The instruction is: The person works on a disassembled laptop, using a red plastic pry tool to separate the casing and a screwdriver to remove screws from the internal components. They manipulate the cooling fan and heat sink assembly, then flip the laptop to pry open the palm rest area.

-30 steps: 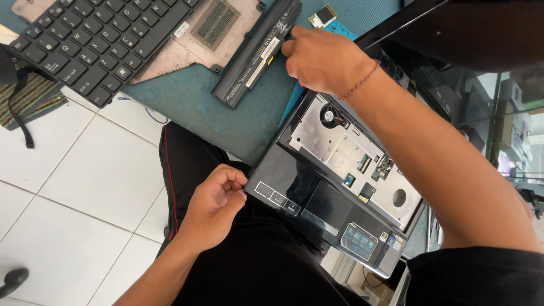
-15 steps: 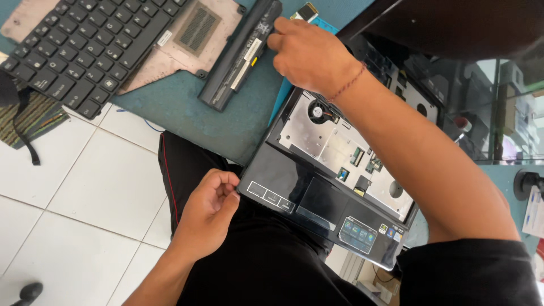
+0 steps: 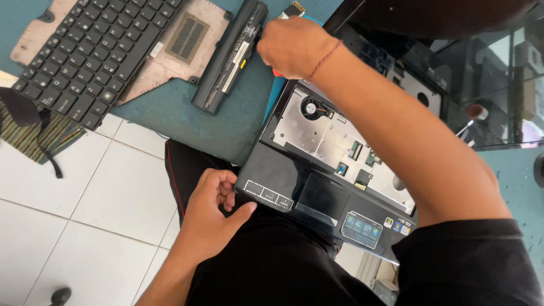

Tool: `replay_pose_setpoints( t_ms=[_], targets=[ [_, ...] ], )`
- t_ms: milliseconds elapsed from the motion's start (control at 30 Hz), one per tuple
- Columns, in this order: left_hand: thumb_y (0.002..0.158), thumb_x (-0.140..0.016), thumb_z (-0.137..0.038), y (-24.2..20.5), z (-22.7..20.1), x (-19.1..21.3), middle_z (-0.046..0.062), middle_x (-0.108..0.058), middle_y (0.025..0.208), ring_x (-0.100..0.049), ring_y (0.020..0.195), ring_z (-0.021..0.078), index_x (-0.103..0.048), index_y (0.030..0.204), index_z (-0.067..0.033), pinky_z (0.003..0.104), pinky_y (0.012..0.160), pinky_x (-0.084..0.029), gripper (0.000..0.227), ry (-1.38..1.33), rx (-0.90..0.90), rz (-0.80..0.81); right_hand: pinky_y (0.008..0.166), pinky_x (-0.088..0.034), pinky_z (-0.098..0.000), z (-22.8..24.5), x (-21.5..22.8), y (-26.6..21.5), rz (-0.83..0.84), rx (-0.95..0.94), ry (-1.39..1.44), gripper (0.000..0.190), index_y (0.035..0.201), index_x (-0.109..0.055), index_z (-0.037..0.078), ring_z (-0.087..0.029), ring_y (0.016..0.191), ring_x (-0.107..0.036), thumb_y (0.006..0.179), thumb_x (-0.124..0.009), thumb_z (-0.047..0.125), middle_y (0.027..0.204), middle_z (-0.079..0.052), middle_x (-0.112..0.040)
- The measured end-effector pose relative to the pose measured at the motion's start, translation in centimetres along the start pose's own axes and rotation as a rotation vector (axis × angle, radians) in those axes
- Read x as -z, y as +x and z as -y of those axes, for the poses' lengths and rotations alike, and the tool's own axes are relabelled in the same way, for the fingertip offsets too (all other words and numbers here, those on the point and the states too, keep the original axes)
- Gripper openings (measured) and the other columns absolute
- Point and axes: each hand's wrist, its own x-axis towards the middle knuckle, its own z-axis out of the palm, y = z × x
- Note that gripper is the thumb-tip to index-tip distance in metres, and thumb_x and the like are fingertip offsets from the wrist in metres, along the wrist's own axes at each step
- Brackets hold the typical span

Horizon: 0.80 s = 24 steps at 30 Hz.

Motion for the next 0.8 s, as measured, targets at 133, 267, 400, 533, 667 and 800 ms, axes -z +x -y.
replay_pose_setpoints(
  t_ms=[133, 267, 400, 533, 667, 800],
  targets=[
    [0.069, -0.080, -0.016, 0.0, -0.2, -0.2, -0.002, -0.050, 0.089, -0.049, 0.065, 0.0074, -0.057, 0.101, -0.0118, 0.021, 0.065, -0.048, 0.040, 0.024, 0.110, -0.008, 0.036, -0.023, -0.0320, 1.5, 0.3, 0.4, 0.031, 0.035, 0.106, 0.034, 0.047, -0.034, 0.013, -0.026, 0.042, -0.031, 0.052, -0.051, -0.017, 0.050, -0.005, -0.027],
    [0.066, -0.083, -0.019, -0.1, -0.9, -0.3, -0.001, -0.049, 0.089, -0.046, 0.064, 0.0078, -0.058, 0.103, -0.0104, 0.021, 0.065, -0.046, 0.046, 0.001, 0.088, -0.026, 0.053, -0.045, -0.0402, 1.9, -0.4, 0.8, 0.036, 0.021, -0.072, 0.016, 0.073, -0.064, 0.018, -0.029, 0.064, -0.061, 0.077, -0.059, 0.003, 0.071, -0.004, -0.061],
    [0.074, -0.076, -0.034, -0.2, -2.6, -0.3, -0.003, -0.049, 0.087, -0.043, 0.064, 0.0077, -0.061, 0.098, -0.0124, 0.021, 0.061, -0.045, 0.036, 0.096, 0.195, -0.057, 0.040, -0.019, -0.0322, 2.2, 2.6, -0.9, 0.080, 0.061, 0.076, 0.039, 0.051, -0.025, 0.015, -0.022, 0.047, -0.022, 0.047, -0.048, -0.017, 0.052, -0.004, -0.022],
    [0.075, -0.072, -0.048, 0.4, -2.8, -0.5, -0.002, -0.047, 0.081, -0.044, 0.070, 0.0117, -0.055, 0.091, -0.0106, 0.027, 0.067, -0.045, 0.045, 0.257, 0.096, -0.056, 0.042, -0.015, -0.0325, 2.8, 2.7, -0.9, 0.084, 0.073, 0.084, 0.039, 0.052, -0.023, 0.015, -0.022, 0.049, -0.018, 0.048, -0.046, -0.016, 0.054, -0.004, -0.019],
    [0.076, -0.059, -0.067, 1.4, -3.7, -1.2, 0.006, -0.049, 0.101, -0.056, 0.087, 0.0260, -0.049, 0.099, -0.0077, 0.041, 0.071, -0.049, 0.065, 0.491, 0.107, 0.007, 0.044, -0.031, -0.0359, 3.3, 3.4, -1.4, 0.154, 0.130, 0.059, 0.033, 0.054, -0.035, 0.012, -0.025, 0.051, -0.036, 0.061, -0.055, -0.014, 0.056, -0.005, -0.034],
    [0.081, -0.054, -0.074, 2.9, -3.2, -2.9, 0.011, -0.051, 0.089, -0.054, 0.077, 0.0282, -0.049, 0.089, -0.0031, 0.039, 0.062, -0.049, 0.071, 0.743, -0.172, -0.178, 0.058, -0.047, -0.0382, 1.7, 0.2, -1.0, -0.001, 0.192, -0.171, 0.020, 0.064, -0.062, 0.017, -0.024, 0.079, -0.053, 0.084, -0.062, 0.013, 0.072, 0.002, -0.058]
  ],
)
